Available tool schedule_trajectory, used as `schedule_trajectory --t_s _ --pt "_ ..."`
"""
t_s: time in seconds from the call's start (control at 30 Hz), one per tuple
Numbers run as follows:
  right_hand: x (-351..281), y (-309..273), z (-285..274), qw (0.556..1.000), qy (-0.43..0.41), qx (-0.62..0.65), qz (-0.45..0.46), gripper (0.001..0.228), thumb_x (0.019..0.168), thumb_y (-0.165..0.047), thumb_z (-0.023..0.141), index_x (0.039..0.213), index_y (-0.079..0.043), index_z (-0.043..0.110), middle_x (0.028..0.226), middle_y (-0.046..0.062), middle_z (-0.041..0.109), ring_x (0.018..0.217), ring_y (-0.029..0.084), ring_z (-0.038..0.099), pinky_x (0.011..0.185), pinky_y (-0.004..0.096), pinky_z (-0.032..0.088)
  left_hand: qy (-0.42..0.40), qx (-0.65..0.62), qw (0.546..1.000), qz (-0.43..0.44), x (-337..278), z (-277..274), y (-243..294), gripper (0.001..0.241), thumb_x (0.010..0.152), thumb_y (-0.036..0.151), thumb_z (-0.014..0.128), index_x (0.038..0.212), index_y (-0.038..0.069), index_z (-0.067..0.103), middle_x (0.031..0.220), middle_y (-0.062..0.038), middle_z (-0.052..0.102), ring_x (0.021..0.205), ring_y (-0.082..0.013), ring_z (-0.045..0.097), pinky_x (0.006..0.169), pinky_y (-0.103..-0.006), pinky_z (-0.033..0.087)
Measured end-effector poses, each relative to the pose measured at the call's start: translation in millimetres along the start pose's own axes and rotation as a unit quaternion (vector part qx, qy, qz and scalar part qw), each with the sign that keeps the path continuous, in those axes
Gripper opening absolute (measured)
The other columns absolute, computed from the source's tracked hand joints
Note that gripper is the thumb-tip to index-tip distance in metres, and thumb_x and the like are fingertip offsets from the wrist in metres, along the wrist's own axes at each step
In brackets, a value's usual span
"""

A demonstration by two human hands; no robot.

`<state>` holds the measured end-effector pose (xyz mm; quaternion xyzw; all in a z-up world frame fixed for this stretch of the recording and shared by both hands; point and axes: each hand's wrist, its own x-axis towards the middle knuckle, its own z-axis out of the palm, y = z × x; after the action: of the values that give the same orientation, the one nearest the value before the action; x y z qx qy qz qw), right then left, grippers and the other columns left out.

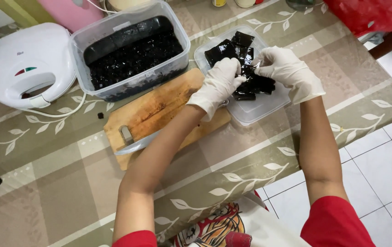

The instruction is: Cutting blocks of grass jelly into smaller rectangular pieces and organizing them in a plastic tray.

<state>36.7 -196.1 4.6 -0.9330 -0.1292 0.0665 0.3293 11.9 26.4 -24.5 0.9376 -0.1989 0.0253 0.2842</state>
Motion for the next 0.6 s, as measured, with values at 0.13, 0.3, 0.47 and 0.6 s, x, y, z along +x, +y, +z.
schedule_trajectory --t_s 0.13,0.3,0.47,0.6 --pt "2.1 -21.7 0.5 0.993 0.069 0.094 0.007 0.008 0.097 -0.012 0.073 0.104 -0.016 0.07 0.088 -0.002 0.06 0.078 0.009 0.055 0.066 0.025 0.052 0.113 -0.011 0.993 0.019 44.6 25.2 -42.0 0.031 0.081 0.034 0.082 0.092 0.019 0.058 0.092 -0.005 0.064 0.088 -0.0272 0.062 0.08 -0.0416 0.049" --pt "68.2 49.5 29.2 0.985 0.158 -0.01 -0.068 0.035 0.09 -0.025 0.07 0.123 -0.012 0.071 0.104 0.009 0.061 0.076 0.021 0.063 0.078 0.04 0.054 0.106 0.067 0.991 -0.056 90.1 17.5 -64.3 0.031 0.088 0.044 0.075 0.104 0.021 0.064 0.109 -0.01 0.06 0.103 -0.0285 0.058 0.082 -0.0448 0.052" --pt "91.9 46.9 23.6 0.994 0.107 0.004 -0.021 0.056 0.088 -0.032 0.072 0.139 -0.009 0.063 0.108 0.009 0.068 0.097 0.024 0.063 0.09 0.041 0.05 0.073 0.114 0.987 -0.091 133.7 25.0 -76.1 0.037 0.087 0.051 0.075 0.106 0.019 0.072 0.113 -0.015 0.061 0.105 -0.0339 0.063 0.08 -0.0466 0.056" --pt "96.4 23.2 11.5 0.997 0.041 -0.008 0.061 0.06 0.086 -0.04 0.077 0.137 -0.011 0.062 0.112 0.009 0.069 0.104 0.024 0.065 0.092 0.038 0.05 0.059 0.156 0.978 -0.123 167.9 46.7 -85.7 0.045 0.081 0.055 0.079 0.093 0.012 0.079 0.093 -0.014 0.075 0.087 -0.0345 0.074 0.071 -0.0455 0.061"
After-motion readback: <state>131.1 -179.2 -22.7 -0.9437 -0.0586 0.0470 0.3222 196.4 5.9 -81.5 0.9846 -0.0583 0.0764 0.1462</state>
